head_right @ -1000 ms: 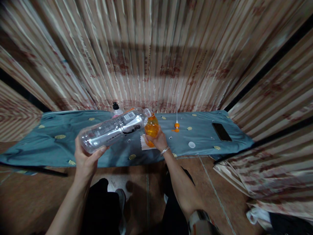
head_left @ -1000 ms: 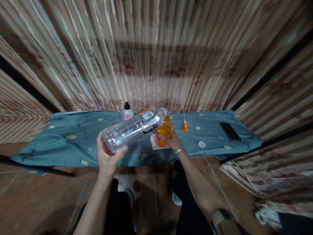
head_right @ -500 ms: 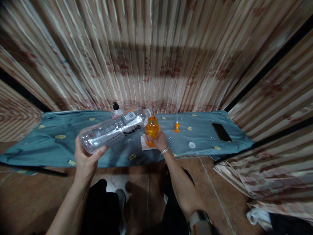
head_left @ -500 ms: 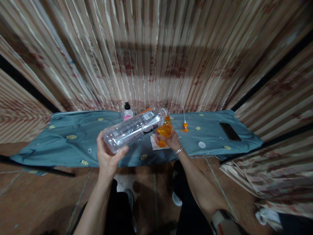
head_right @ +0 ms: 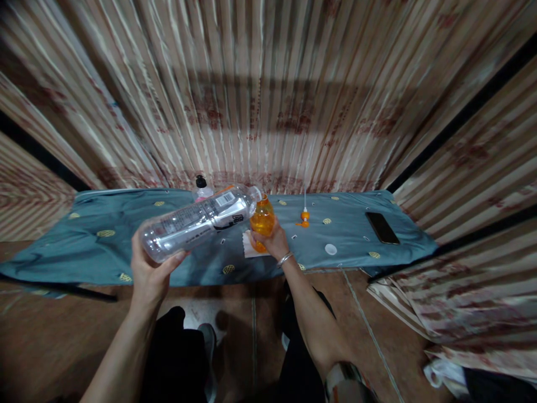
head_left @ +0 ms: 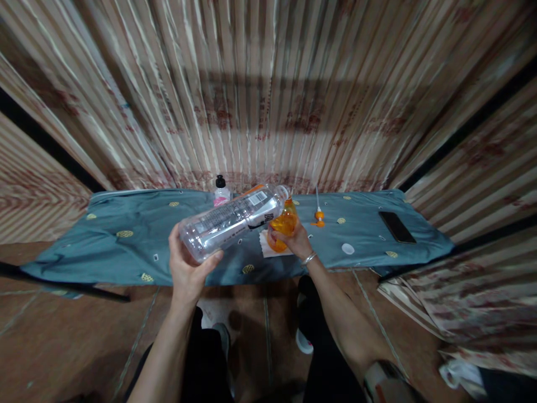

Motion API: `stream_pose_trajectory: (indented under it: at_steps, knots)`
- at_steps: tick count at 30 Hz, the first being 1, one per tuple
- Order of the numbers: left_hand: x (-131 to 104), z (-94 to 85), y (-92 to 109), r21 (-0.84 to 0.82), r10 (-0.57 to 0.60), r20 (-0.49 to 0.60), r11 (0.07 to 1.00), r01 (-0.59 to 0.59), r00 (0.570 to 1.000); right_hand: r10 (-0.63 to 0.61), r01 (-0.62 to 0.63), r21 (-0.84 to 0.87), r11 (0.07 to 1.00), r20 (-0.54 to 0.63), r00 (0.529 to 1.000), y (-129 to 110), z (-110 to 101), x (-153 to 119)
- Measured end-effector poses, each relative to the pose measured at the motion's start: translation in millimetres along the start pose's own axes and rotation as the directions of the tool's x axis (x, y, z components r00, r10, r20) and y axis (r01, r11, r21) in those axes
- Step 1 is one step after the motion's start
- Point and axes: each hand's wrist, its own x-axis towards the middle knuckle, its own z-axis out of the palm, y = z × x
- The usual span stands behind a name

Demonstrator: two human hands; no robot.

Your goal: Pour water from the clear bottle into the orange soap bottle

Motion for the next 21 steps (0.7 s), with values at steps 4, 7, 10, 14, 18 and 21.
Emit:
stream_pose_trajectory:
  at_steps: [4, 7, 10, 14, 18, 21]
  knots:
    - [1, 0.0, 1, 0.019, 0.033, 0.002, 0.999, -0.033, 0.999, 0.002, -0.002, 0.024, 1.000, -0.001, 1.000, 1, 1, -1]
    - [1, 0.0, 1, 0.048, 0.062, 0.008, 0.997, -0.063, 0.998, -0.006, 0.007, 0.023, 1.000, -0.006, 1.000, 1, 1, -1]
    - [1, 0.1, 0, 0.047, 0.058, 0.008, 0.997, -0.058, 0.998, -0.017, 0.017, 0.020, 1.000, -0.005, 1.000, 3, 1, 0]
    - [1, -0.2, -3, 0.038, 0.050, -0.002, 0.998, -0.050, 0.999, -0.027, 0.028, 0.042, 0.999, -0.017, 0.999, 7, 3, 0]
    - [1, -1.3, -4, 0.057, 0.051, 0.005, 0.997, -0.051, 0.999, -0.048, 0.050, 0.057, 0.997, -0.034, 0.998, 10, 4, 0]
    - [0, -2.3, -3, 0.069, 0.056, -0.011, 0.996, -0.055, 0.998, -0.055, 0.057, 0.047, 0.997, -0.033, 0.998, 11, 3, 0]
